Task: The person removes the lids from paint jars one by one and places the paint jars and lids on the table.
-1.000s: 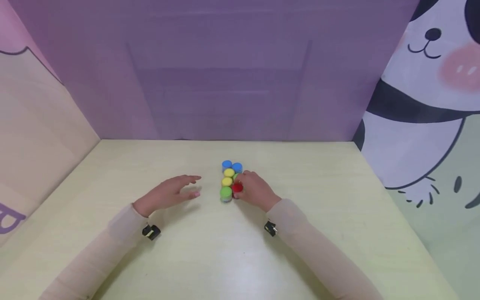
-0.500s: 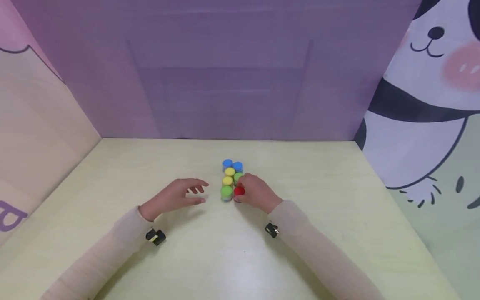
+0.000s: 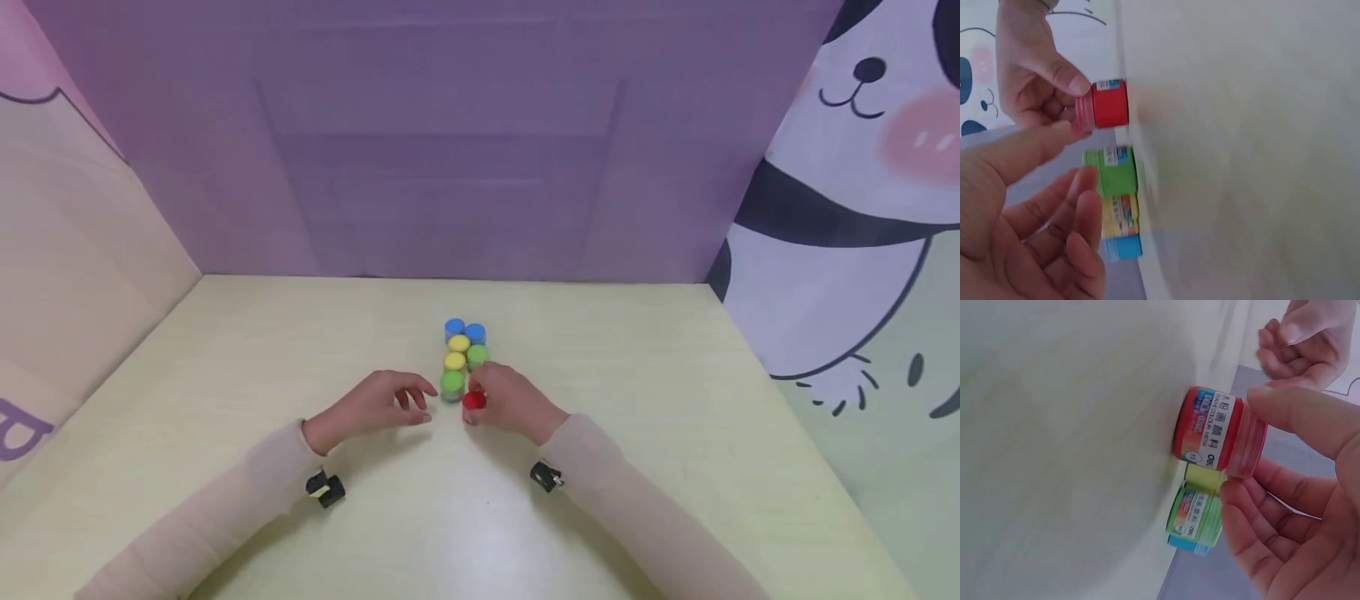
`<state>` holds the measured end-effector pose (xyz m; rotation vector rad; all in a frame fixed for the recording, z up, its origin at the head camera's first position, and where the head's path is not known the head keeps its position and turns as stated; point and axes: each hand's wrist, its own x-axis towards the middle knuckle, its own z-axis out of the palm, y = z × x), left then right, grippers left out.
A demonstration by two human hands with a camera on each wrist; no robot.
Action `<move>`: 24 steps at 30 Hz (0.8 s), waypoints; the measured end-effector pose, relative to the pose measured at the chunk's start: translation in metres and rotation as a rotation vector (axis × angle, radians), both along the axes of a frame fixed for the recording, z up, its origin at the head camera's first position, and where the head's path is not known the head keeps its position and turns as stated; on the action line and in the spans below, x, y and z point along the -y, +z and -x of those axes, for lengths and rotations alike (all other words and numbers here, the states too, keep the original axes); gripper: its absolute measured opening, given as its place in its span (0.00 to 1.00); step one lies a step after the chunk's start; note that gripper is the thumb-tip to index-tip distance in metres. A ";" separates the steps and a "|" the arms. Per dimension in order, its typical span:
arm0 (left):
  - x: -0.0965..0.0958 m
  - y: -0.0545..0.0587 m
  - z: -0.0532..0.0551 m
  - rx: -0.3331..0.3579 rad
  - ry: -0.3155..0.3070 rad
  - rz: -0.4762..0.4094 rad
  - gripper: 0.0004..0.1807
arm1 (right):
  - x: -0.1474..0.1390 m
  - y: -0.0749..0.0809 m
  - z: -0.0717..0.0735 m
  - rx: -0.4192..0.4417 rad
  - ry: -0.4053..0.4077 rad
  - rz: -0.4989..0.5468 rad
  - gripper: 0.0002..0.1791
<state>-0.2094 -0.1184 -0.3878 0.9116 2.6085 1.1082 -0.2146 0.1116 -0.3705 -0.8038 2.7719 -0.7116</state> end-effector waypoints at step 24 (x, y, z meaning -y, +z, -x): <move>-0.036 -0.014 -0.011 0.415 0.107 -0.027 0.17 | 0.007 0.001 -0.023 0.024 0.091 0.015 0.12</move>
